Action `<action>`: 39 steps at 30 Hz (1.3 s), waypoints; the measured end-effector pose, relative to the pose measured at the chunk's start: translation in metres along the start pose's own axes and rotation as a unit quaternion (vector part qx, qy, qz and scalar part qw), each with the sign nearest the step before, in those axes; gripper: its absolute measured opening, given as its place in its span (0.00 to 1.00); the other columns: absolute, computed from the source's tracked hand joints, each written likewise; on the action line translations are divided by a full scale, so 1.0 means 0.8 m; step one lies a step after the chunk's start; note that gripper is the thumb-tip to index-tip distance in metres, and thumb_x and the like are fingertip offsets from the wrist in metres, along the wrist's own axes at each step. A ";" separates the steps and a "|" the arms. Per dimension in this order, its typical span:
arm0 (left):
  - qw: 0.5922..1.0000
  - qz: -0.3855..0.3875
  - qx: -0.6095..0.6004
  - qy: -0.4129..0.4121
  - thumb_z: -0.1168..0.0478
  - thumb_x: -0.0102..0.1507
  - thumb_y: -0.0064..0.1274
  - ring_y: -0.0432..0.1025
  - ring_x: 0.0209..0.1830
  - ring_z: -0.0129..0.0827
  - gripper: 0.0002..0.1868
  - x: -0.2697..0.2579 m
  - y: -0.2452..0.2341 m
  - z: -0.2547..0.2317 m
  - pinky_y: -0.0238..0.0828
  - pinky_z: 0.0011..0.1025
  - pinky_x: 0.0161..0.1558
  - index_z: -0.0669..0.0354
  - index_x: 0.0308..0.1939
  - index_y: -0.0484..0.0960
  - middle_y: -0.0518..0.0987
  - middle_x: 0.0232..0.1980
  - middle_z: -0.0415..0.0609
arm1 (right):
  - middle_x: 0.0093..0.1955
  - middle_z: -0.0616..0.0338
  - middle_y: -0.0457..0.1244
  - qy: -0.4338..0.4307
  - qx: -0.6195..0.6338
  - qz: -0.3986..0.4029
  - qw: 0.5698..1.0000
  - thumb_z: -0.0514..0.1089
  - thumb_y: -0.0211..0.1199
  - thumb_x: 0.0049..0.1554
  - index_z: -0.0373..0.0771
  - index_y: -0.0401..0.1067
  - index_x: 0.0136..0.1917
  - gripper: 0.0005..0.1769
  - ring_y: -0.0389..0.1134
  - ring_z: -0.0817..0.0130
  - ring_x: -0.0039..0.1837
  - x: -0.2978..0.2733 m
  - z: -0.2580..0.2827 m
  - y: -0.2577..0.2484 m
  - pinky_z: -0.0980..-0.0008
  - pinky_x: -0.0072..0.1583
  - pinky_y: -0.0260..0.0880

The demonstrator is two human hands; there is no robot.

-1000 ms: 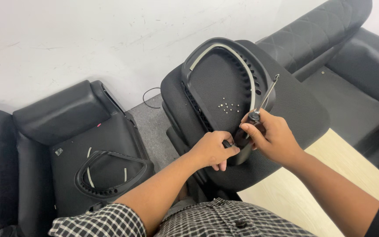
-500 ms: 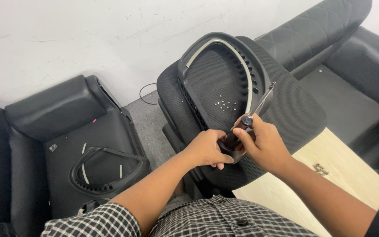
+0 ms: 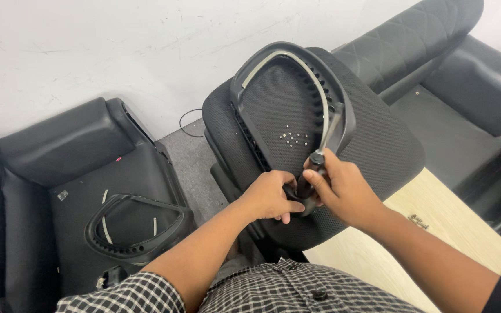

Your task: The person uses a screwdriver to remove screws from a black chair seat, flips the seat over, and then attaches a plastic frame to the underside of the seat using screws.

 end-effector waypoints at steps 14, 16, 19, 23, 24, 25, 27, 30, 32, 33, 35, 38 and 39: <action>0.999 -0.007 -0.026 -0.028 0.60 0.55 0.65 0.75 0.19 0.27 0.26 -0.001 0.001 0.001 0.70 0.24 0.24 0.65 0.55 0.78 0.81 0.21 0.49 | 0.39 0.58 0.69 -0.116 0.037 -0.094 0.988 0.41 0.55 0.64 0.36 0.64 0.56 0.09 0.70 0.73 0.35 -0.010 -0.001 -0.009 0.72 0.38 0.72; 0.998 -0.006 -0.056 -0.025 0.62 0.54 0.64 0.75 0.18 0.27 0.27 -0.001 0.001 -0.001 0.71 0.24 0.23 0.62 0.56 0.78 0.81 0.21 0.48 | 0.34 0.56 0.68 -0.075 -0.023 -0.051 0.996 0.40 0.55 0.63 0.38 0.66 0.55 0.08 0.72 0.71 0.35 -0.010 -0.008 0.000 0.70 0.39 0.73; 0.997 -0.004 -0.051 -0.056 0.63 0.54 0.65 0.77 0.20 0.25 0.24 0.000 0.002 -0.005 0.73 0.23 0.25 0.64 0.53 0.79 0.82 0.24 0.47 | 0.39 0.59 0.71 -0.097 -0.002 -0.021 0.995 0.40 0.54 0.63 0.37 0.62 0.56 0.09 0.73 0.72 0.35 -0.009 -0.006 0.008 0.70 0.39 0.73; 0.998 0.004 -0.050 -0.047 0.63 0.55 0.65 0.76 0.20 0.27 0.20 -0.003 -0.002 -0.011 0.71 0.23 0.24 0.66 0.50 0.80 0.82 0.24 0.49 | 0.39 0.57 0.71 -0.106 -0.004 -0.036 0.994 0.41 0.53 0.63 0.37 0.62 0.56 0.09 0.73 0.71 0.35 -0.009 0.000 0.001 0.70 0.40 0.74; 0.998 0.005 -0.059 -0.038 0.64 0.55 0.65 0.76 0.20 0.27 0.19 -0.002 -0.003 -0.012 0.71 0.24 0.24 0.67 0.49 0.80 0.82 0.25 0.48 | 0.41 0.57 0.71 -0.119 0.004 -0.055 0.991 0.40 0.53 0.63 0.36 0.62 0.56 0.09 0.73 0.71 0.36 -0.010 0.003 -0.003 0.71 0.40 0.74; 0.997 0.007 -0.067 -0.029 0.65 0.55 0.64 0.77 0.21 0.27 0.19 -0.001 -0.004 -0.014 0.71 0.24 0.24 0.69 0.48 0.80 0.82 0.26 0.48 | 0.43 0.57 0.72 -0.132 0.012 -0.075 0.988 0.40 0.52 0.64 0.35 0.61 0.56 0.09 0.73 0.71 0.36 -0.012 0.007 -0.007 0.71 0.40 0.75; 0.997 0.000 -0.070 -0.043 0.65 0.56 0.64 0.77 0.21 0.28 0.19 0.000 -0.004 -0.014 0.71 0.24 0.24 0.65 0.48 0.78 0.81 0.26 0.50 | 0.45 0.56 0.72 -0.162 0.014 -0.106 0.981 0.41 0.52 0.65 0.34 0.60 0.56 0.10 0.72 0.70 0.37 -0.016 0.013 -0.012 0.72 0.40 0.74; 0.996 -0.001 -0.074 -0.039 0.65 0.56 0.64 0.78 0.22 0.28 0.17 0.001 -0.004 -0.014 0.72 0.25 0.25 0.68 0.47 0.79 0.82 0.27 0.50 | 0.42 0.55 0.71 -0.151 -0.025 -0.102 0.983 0.41 0.52 0.65 0.33 0.61 0.55 0.09 0.74 0.69 0.39 -0.015 0.017 -0.002 0.71 0.43 0.74; 0.996 -0.003 -0.073 -0.042 0.66 0.56 0.64 0.78 0.22 0.28 0.17 0.000 -0.001 -0.012 0.73 0.25 0.25 0.68 0.47 0.80 0.82 0.28 0.49 | 0.39 0.54 0.71 -0.092 -0.032 -0.088 0.991 0.42 0.53 0.64 0.34 0.62 0.54 0.09 0.75 0.68 0.38 -0.013 0.013 0.006 0.70 0.42 0.74; 0.996 -0.009 -0.071 -0.050 0.66 0.55 0.64 0.79 0.22 0.28 0.18 -0.002 0.000 -0.012 0.73 0.24 0.25 0.67 0.48 0.80 0.82 0.28 0.49 | 0.37 0.54 0.71 -0.048 -0.019 -0.082 0.995 0.42 0.53 0.63 0.35 0.62 0.54 0.09 0.75 0.68 0.36 -0.009 0.009 0.010 0.70 0.40 0.74; 0.996 -0.016 -0.073 -0.051 0.67 0.55 0.64 0.79 0.23 0.28 0.19 -0.003 0.000 -0.013 0.73 0.24 0.26 0.67 0.49 0.80 0.82 0.28 0.49 | 0.35 0.54 0.71 -0.009 -0.007 -0.077 0.997 0.43 0.53 0.63 0.35 0.63 0.53 0.10 0.74 0.67 0.34 -0.007 0.007 0.011 0.69 0.38 0.74; 0.996 -0.016 -0.082 -0.037 0.67 0.55 0.63 0.79 0.23 0.28 0.18 -0.004 -0.004 -0.019 0.74 0.25 0.25 0.69 0.49 0.81 0.82 0.29 0.48 | 0.35 0.54 0.70 -0.046 -0.015 -0.099 0.994 0.43 0.53 0.64 0.35 0.64 0.54 0.09 0.73 0.67 0.33 -0.008 0.012 0.005 0.69 0.38 0.73; 0.996 -0.013 -0.083 -0.038 0.67 0.55 0.63 0.79 0.23 0.28 0.19 -0.004 -0.005 -0.020 0.74 0.25 0.25 0.68 0.49 0.81 0.82 0.29 0.49 | 0.34 0.54 0.70 -0.070 -0.023 -0.117 0.990 0.43 0.53 0.65 0.35 0.64 0.54 0.09 0.73 0.67 0.33 -0.012 0.014 -0.001 0.69 0.38 0.72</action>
Point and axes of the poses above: each hand's wrist, its own x-axis towards the middle knuckle, its own y-axis out of the palm, z = x × y, the point moved 4 cm from there along x, towards the middle knuckle
